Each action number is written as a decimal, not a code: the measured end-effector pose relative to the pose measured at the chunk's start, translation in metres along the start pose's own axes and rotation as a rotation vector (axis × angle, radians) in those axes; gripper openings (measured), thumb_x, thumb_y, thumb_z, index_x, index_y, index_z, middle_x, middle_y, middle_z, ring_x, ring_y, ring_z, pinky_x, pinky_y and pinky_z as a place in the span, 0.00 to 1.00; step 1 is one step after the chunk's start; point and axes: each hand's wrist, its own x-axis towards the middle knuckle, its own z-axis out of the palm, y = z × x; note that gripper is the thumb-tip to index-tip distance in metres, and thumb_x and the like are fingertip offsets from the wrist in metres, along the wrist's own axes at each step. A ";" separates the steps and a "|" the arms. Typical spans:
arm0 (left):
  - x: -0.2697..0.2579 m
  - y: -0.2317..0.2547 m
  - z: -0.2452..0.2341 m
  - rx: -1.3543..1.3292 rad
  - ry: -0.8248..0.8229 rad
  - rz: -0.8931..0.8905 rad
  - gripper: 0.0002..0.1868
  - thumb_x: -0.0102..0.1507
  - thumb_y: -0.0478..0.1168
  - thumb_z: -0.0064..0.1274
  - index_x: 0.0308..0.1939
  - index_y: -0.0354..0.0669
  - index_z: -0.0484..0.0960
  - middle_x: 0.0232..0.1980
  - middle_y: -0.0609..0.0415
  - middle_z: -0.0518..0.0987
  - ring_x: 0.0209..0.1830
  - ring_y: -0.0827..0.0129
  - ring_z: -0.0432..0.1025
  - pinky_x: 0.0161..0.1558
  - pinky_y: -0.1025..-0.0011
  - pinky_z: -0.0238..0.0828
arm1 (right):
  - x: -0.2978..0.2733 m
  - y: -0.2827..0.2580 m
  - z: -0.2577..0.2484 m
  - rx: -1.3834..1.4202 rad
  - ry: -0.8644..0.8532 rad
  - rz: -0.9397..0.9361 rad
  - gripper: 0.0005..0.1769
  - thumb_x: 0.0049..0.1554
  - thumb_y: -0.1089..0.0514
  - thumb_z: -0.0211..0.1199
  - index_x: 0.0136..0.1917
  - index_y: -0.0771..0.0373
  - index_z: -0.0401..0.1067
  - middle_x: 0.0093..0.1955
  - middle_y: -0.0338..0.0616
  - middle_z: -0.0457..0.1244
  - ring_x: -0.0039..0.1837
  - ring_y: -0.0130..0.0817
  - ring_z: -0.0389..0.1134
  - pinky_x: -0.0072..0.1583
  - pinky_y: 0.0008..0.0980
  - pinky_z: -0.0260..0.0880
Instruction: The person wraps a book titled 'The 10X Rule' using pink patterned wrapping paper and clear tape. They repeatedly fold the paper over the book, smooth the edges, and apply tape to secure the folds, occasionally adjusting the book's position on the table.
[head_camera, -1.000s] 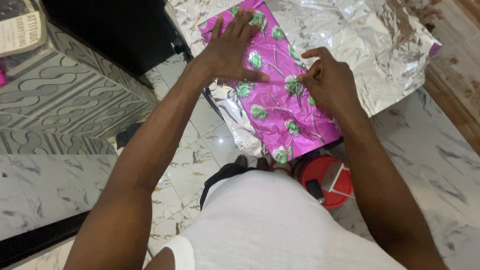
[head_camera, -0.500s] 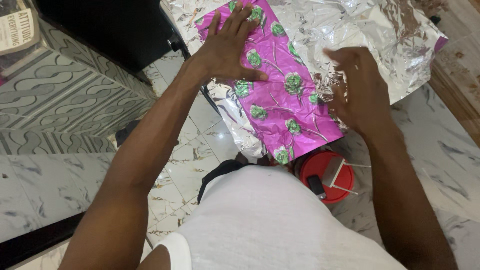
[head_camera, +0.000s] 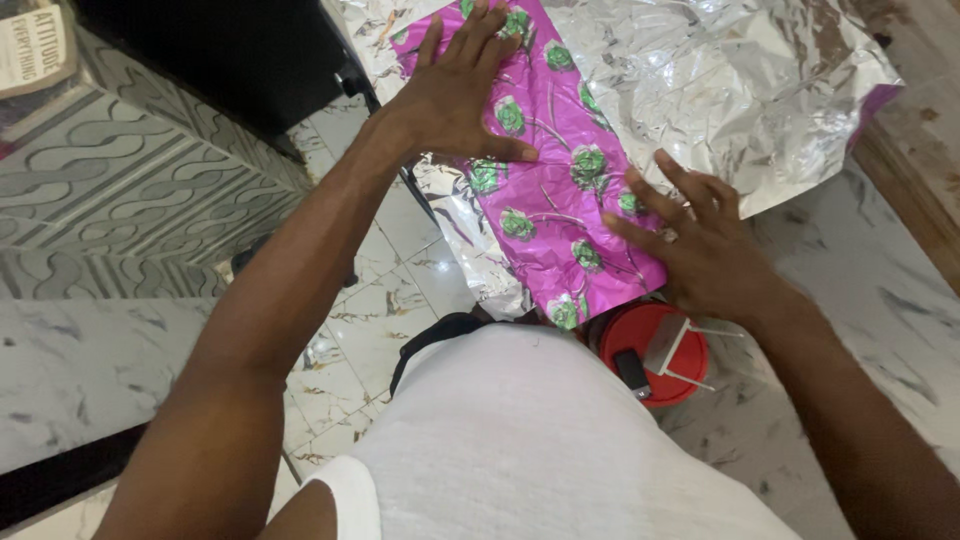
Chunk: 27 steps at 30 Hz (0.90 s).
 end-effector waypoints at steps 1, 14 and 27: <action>0.000 0.000 0.000 -0.005 0.001 0.002 0.76 0.44 0.88 0.53 0.80 0.38 0.51 0.84 0.40 0.39 0.85 0.51 0.30 0.78 0.41 0.20 | -0.001 0.002 0.001 -0.013 -0.008 0.002 0.48 0.47 0.61 0.73 0.77 0.41 0.60 0.85 0.43 0.43 0.87 0.49 0.38 0.78 0.58 0.46; -0.001 0.003 0.002 -0.013 0.013 -0.003 0.75 0.45 0.87 0.54 0.79 0.38 0.51 0.84 0.40 0.40 0.85 0.51 0.30 0.77 0.39 0.19 | 0.018 -0.027 -0.014 -0.060 0.116 -0.141 0.28 0.55 0.58 0.71 0.67 0.39 0.73 0.80 0.30 0.55 0.84 0.36 0.46 0.77 0.51 0.45; -0.001 0.000 0.005 -0.006 0.046 0.013 0.73 0.46 0.85 0.57 0.79 0.39 0.51 0.83 0.39 0.43 0.85 0.50 0.33 0.77 0.37 0.21 | 0.063 -0.016 -0.068 0.289 -0.176 -0.203 0.22 0.47 0.59 0.63 0.56 0.49 0.77 0.67 0.32 0.66 0.79 0.38 0.54 0.78 0.52 0.46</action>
